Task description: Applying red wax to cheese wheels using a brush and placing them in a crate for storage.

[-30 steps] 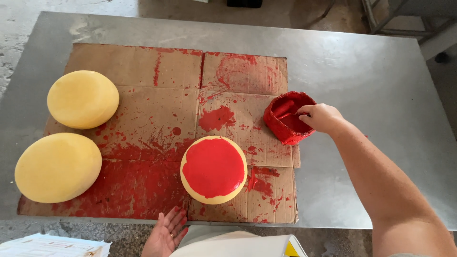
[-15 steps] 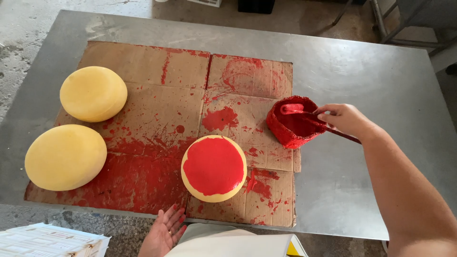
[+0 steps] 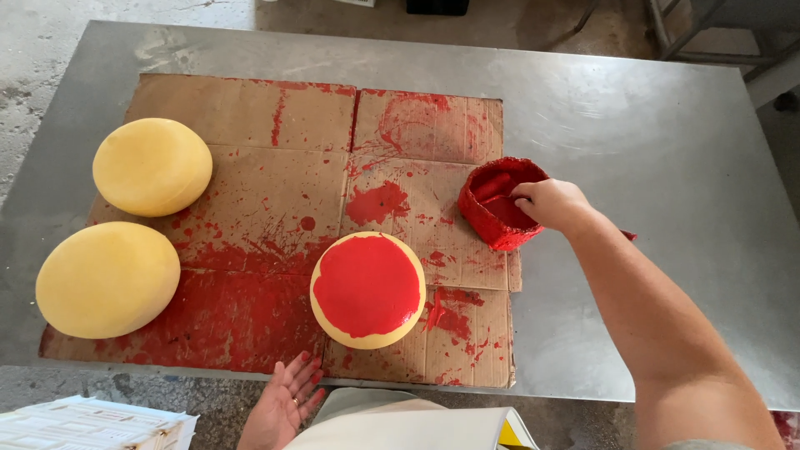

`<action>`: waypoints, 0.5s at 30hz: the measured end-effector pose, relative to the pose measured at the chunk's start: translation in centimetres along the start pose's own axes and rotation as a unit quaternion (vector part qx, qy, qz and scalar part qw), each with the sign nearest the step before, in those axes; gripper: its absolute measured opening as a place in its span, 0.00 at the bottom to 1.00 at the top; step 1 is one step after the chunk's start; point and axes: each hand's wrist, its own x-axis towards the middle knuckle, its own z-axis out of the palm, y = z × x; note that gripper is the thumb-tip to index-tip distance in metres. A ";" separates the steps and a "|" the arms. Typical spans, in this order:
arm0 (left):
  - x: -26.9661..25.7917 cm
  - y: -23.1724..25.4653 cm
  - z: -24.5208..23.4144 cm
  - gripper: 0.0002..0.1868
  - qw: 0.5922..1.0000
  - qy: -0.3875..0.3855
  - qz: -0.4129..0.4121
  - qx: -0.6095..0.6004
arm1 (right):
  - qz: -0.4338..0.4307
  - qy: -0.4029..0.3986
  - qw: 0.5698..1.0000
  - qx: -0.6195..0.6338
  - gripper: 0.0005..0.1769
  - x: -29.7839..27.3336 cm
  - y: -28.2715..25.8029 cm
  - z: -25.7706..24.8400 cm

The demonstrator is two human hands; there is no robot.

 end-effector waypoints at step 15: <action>-1.4 0.2 -1.3 0.38 0.999 0.031 -0.004 -0.033 | 0.042 0.037 0.941 0.335 0.16 -8.5 1.4 -4.9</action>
